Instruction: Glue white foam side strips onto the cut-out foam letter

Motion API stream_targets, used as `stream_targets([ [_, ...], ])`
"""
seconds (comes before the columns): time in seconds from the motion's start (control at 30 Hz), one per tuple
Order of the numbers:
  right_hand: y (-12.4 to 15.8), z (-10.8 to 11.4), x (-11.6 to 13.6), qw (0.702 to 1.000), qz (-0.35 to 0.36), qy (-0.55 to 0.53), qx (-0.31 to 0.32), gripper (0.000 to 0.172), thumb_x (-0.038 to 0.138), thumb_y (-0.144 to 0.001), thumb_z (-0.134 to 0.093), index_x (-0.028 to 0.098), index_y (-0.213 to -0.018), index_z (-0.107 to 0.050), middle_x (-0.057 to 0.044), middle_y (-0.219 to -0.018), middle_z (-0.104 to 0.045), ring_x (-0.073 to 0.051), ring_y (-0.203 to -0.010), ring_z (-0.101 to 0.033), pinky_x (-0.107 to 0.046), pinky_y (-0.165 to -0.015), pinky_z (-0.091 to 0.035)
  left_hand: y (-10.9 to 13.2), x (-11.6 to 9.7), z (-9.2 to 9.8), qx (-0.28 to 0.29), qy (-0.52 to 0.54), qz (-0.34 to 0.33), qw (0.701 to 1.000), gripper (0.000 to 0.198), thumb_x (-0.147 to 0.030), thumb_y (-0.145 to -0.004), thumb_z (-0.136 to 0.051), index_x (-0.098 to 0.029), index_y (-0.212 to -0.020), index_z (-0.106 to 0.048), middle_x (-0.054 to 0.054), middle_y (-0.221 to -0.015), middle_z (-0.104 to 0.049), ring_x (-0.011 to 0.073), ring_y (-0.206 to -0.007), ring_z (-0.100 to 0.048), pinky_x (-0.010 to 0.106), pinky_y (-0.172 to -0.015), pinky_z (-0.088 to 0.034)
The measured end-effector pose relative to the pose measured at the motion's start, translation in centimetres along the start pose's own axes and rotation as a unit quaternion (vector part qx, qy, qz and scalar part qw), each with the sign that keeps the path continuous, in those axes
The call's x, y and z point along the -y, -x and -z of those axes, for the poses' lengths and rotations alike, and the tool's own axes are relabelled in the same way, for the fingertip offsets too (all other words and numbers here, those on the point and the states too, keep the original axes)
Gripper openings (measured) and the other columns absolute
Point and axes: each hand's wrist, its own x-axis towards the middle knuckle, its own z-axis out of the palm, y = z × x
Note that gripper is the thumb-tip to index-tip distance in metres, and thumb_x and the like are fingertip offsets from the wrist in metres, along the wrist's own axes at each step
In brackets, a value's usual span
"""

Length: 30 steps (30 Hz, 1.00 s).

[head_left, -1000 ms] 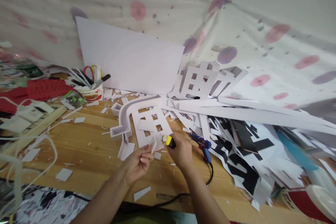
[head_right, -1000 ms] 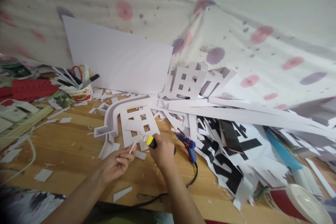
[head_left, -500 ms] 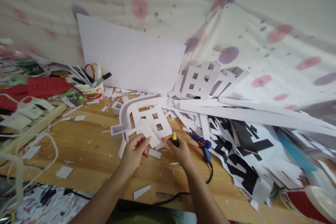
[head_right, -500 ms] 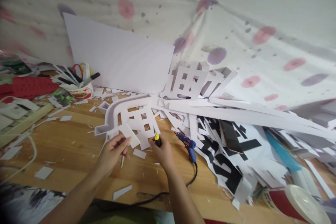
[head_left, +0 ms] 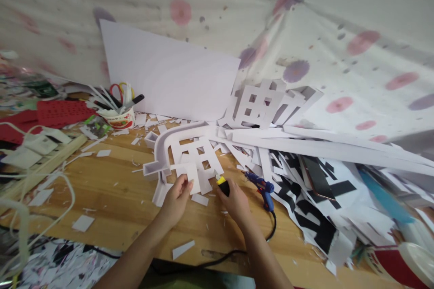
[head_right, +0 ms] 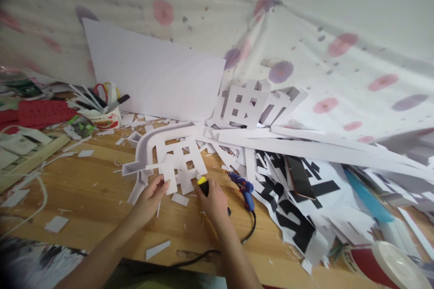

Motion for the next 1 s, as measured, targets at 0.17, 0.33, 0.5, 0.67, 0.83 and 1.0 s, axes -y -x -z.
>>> stream_targets([
  [0.17, 0.0, 0.0, -0.3, 1.0, 0.002, -0.015, 0.0, 0.026, 0.036, -0.08, -0.053, 0.019, -0.099, -0.056, -0.006, -0.088, -0.066, -0.022, -0.082, -0.062, -0.024, -0.061, -0.036, 0.2, 0.1, -0.5, 0.02, 0.086, 0.071, 0.994, 0.022, -0.019, -0.065, -0.066, -0.018, -0.085, -0.057, 0.003, -0.079, -0.064, 0.0137, -0.063, -0.056, 0.024, -0.062, -0.045],
  [0.33, 0.1, -0.2, -0.7, 1.0, 0.007, 0.01, -0.029, 0.026, 0.03, -0.078, -0.056, 0.018, -0.101, -0.056, -0.008, -0.094, -0.064, -0.021, -0.081, -0.062, -0.024, -0.06, -0.037, 0.5, 0.1, -0.1, 0.017, 0.04, 0.053, 0.998, 0.019, -0.017, -0.067, -0.065, -0.017, -0.085, -0.06, -0.001, -0.066, -0.061, 0.011, -0.055, -0.05, 0.021, -0.056, -0.04],
  [0.5, 0.1, -0.5, -0.2, 0.999, 0.023, 0.037, -0.032, 0.028, 0.027, -0.076, -0.057, 0.019, -0.103, -0.057, -0.008, -0.094, -0.062, -0.021, -0.083, -0.061, -0.025, -0.061, -0.038, 0.9, -0.4, -0.2, -0.013, 0.045, 0.088, 0.995, 0.032, -0.018, -0.058, -0.072, -0.018, -0.088, -0.06, 0.002, -0.077, -0.064, 0.0163, -0.07, -0.057, 0.022, -0.059, -0.042],
  [0.67, -0.1, -0.6, 0.2, 0.999, 0.022, 0.024, -0.002, 0.029, 0.026, -0.078, -0.057, 0.019, -0.106, -0.058, -0.009, -0.095, -0.062, -0.023, -0.086, -0.059, -0.028, -0.066, -0.041, 1.3, -0.6, 0.2, 0.052, 0.014, 0.086, 0.995, 0.028, -0.025, -0.062, -0.07, -0.017, -0.086, -0.058, -0.005, -0.057, -0.053, 0.0082, -0.045, -0.043, 0.018, -0.043, -0.031],
  [0.83, -0.2, 0.0, 1.7, 0.995, 0.054, -0.059, -0.058, 0.031, 0.023, -0.073, -0.062, 0.016, -0.103, -0.06, -0.012, -0.099, -0.06, -0.027, -0.098, -0.053, -0.039, -0.086, -0.04, 1.1, -0.9, 0.9, 0.052, -0.011, 0.028, 0.998, 0.031, -0.026, -0.067, -0.067, -0.02, -0.094, -0.056, -0.003, -0.071, -0.059, 0.0093, -0.055, -0.049, 0.018, -0.049, -0.037],
  [1.0, 0.2, 1.2, 5.1, 0.886, 0.153, -0.425, 0.104, 0.037, 0.03, -0.074, -0.059, 0.021, -0.11, -0.054, -0.005, -0.104, -0.061, -0.019, -0.095, -0.057, -0.031, -0.081, -0.045, 0.5, -0.4, 2.3, 0.127, -0.11, -0.016, 0.986, 0.04, -0.025, -0.066, -0.068, -0.021, -0.105, -0.06, 0.004, -0.088, -0.066, 0.013, -0.062, -0.055, 0.018, -0.05, -0.04],
])
